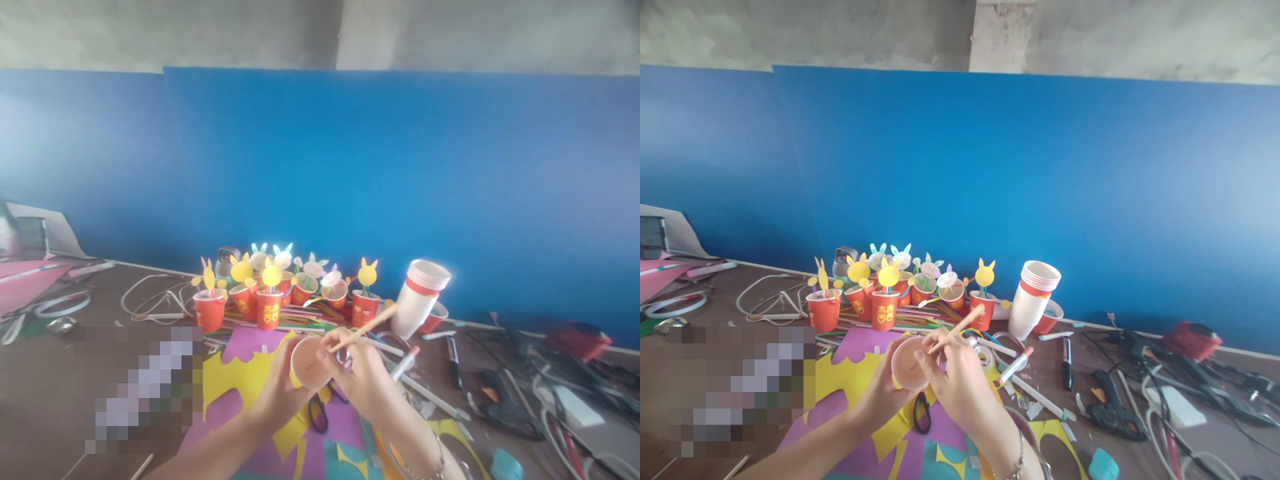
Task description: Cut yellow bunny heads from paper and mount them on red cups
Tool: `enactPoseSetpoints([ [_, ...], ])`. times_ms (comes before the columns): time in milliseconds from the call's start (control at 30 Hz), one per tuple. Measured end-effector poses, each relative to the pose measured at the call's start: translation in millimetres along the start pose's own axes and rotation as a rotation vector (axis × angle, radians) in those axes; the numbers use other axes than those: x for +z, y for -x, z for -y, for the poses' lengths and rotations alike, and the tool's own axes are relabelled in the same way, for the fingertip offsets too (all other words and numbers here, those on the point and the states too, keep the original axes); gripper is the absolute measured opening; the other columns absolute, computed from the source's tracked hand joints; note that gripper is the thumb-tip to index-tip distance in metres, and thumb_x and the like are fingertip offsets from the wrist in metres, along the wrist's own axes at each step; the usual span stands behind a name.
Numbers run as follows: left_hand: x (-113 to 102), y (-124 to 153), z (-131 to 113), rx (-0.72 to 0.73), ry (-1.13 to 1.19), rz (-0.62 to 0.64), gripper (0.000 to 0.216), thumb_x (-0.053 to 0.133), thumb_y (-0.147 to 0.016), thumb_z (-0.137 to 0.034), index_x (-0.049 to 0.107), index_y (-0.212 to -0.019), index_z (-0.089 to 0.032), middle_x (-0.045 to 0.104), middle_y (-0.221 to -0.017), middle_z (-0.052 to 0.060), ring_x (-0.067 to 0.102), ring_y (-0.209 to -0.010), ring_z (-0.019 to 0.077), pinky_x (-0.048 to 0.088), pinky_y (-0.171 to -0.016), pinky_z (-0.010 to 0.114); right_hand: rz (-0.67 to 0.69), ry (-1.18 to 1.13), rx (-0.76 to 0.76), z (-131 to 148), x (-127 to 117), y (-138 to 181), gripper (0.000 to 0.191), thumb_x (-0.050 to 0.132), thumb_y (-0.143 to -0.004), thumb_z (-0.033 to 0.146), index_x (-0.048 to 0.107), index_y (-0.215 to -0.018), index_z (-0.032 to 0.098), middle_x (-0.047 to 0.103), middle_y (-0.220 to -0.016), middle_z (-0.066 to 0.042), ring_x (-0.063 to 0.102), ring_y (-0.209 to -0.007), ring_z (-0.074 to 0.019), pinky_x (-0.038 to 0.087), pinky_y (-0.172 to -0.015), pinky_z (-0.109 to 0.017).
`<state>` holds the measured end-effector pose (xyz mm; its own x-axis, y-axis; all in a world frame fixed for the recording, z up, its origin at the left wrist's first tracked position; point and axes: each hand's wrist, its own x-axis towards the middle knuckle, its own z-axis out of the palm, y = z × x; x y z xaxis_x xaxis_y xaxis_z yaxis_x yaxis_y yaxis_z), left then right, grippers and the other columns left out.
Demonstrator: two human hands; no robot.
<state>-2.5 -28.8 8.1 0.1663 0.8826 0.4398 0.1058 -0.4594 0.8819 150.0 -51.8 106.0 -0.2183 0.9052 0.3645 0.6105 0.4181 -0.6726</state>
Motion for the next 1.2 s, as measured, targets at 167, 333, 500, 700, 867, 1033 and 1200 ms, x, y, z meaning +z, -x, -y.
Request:
enactPoseSetpoints([
  [167, -2.3, 0.3, -1.4, -0.007, 0.018, 0.038, 0.054, 0.071, -0.074, -0.024, 0.045, -0.121, -0.024, 0.057, -0.122, 0.011, 0.057, -0.110, 0.0259, 0.045, -0.094, 0.041, -0.083, 0.135, -0.005, 1.0, -4.0, 4.9, 0.014, 0.046, -0.092, 0.033, 0.054, -0.089, 0.022, 0.062, -0.072, 0.000, 0.059, -0.069, -0.0176, 0.044, -0.065, -0.027],
  [333, -2.9, 0.3, -1.0, -0.016, 0.013, 0.010, 0.056, 0.073, -0.072, -0.024, 0.046, -0.120, -0.022, 0.059, -0.118, 0.012, 0.057, -0.109, 0.0271, 0.044, -0.095, 0.043, -0.072, 0.167, -0.042, 0.1, -9.1, 5.6, 0.020, 0.050, -0.090, 0.032, 0.054, -0.074, 0.022, 0.063, -0.069, -0.001, 0.057, -0.065, -0.0167, 0.039, -0.061, -0.026],
  [500, -3.2, 0.6, -1.8, 0.015, 0.021, 0.021, 0.055, 0.071, -0.073, -0.021, 0.044, -0.121, -0.023, 0.058, -0.117, 0.010, 0.058, -0.108, 0.0264, 0.045, -0.094, 0.042, -0.094, 0.284, -0.156, -4.0, -2.9, 4.1, 0.030, 0.049, -0.092, 0.033, 0.053, -0.065, 0.020, 0.059, -0.062, 0.001, 0.053, -0.061, -0.0148, 0.034, -0.065, -0.029],
  [700, -3.8, 0.3, -2.7, 0.022, 0.016, 0.004, 0.054, 0.071, -0.073, -0.021, 0.046, -0.121, -0.024, 0.058, -0.118, 0.010, 0.057, -0.108, 0.0264, 0.045, -0.093, 0.041, -0.080, 0.343, -0.202, -3.6, 0.8, 4.3, 0.030, 0.047, -0.093, 0.031, 0.052, -0.065, 0.020, 0.057, -0.061, 0.002, 0.051, -0.061, -0.0144, 0.031, -0.064, -0.028],
  [867, -3.8, 0.0, -5.7, 0.027, 0.054, 0.021, 0.053, 0.070, -0.074, -0.020, 0.045, -0.120, -0.025, 0.058, -0.118, 0.008, 0.058, -0.108, 0.0245, 0.046, -0.093, 0.038, -0.054, 0.343, -0.191, -0.5, -0.6, 5.4, 0.029, 0.048, -0.093, 0.028, 0.050, -0.065, 0.020, 0.057, -0.062, 0.001, 0.052, -0.063, -0.0148, 0.030, -0.066, -0.029],
  [1033, -3.0, 0.4, -5.1, 0.031, 0.074, 0.012, 0.050, 0.068, -0.076, -0.021, 0.046, -0.120, -0.024, 0.059, -0.118, 0.008, 0.058, -0.107, 0.0248, 0.046, -0.092, 0.038, -0.030, 0.346, -0.254, 1.1, 1.5, 5.5, 0.028, 0.046, -0.093, 0.025, 0.049, -0.065, 0.020, 0.057, -0.062, 0.001, 0.051, -0.062, -0.0150, 0.030, -0.065, -0.030],
  [1200, -2.8, 4.1, 0.7, 0.021, 0.035, 0.009, 0.049, 0.069, -0.075, -0.024, 0.046, -0.119, -0.024, 0.061, -0.113, 0.009, 0.060, -0.102, 0.0254, 0.048, -0.088, 0.039, 0.002, 0.340, -0.314, 7.0, 0.9, 9.9, 0.020, 0.045, -0.090, 0.018, 0.052, -0.071, 0.020, 0.057, -0.067, 0.001, 0.049, -0.065, -0.0156, 0.032, -0.067, -0.029],
])
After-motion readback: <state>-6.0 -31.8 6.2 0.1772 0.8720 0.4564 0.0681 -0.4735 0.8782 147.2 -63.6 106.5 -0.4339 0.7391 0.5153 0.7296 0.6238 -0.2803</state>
